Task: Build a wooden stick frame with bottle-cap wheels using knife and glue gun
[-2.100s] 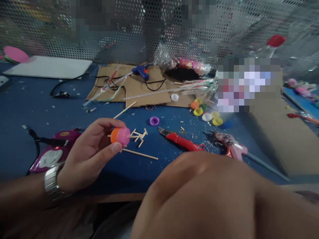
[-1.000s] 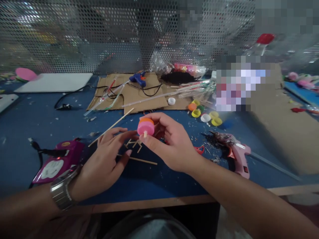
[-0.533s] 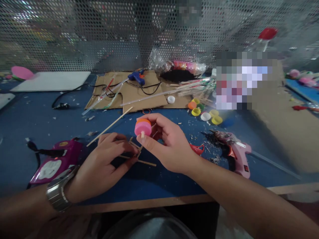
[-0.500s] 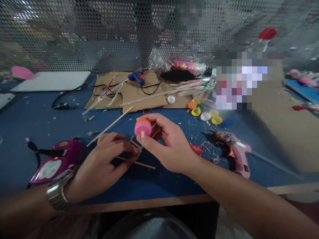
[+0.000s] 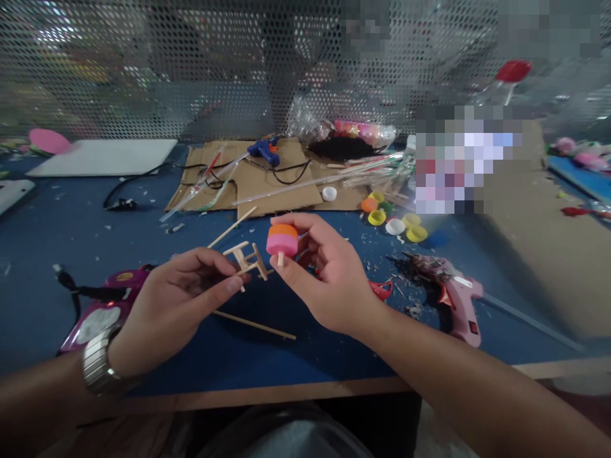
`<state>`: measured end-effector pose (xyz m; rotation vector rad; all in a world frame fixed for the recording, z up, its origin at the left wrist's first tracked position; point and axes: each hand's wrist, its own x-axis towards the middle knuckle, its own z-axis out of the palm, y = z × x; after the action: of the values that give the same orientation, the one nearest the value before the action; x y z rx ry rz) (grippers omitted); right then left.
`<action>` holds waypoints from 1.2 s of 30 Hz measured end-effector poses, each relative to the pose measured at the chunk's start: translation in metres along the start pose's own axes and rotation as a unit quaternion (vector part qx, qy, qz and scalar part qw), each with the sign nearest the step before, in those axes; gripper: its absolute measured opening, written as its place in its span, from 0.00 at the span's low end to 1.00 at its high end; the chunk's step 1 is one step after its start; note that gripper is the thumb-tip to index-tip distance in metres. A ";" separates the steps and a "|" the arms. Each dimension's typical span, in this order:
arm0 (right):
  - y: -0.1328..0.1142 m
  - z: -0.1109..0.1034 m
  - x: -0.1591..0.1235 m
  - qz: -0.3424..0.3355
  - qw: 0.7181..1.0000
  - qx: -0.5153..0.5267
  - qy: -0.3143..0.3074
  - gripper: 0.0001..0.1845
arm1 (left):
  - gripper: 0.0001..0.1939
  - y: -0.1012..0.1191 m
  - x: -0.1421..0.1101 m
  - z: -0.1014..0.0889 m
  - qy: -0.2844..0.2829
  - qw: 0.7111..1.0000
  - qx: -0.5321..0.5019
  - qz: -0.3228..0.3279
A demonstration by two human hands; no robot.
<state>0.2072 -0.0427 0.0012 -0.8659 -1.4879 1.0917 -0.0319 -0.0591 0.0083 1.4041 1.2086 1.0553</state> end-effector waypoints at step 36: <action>0.002 0.008 -0.015 -0.116 0.958 -0.261 -0.030 0.23 | 0.24 -0.001 0.004 0.005 -0.047 0.934 -0.329 -0.132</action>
<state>0.2023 -0.0572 -0.0059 -0.9855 -1.9153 0.5573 -0.0263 -0.0562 0.0070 0.7383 0.8255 1.0533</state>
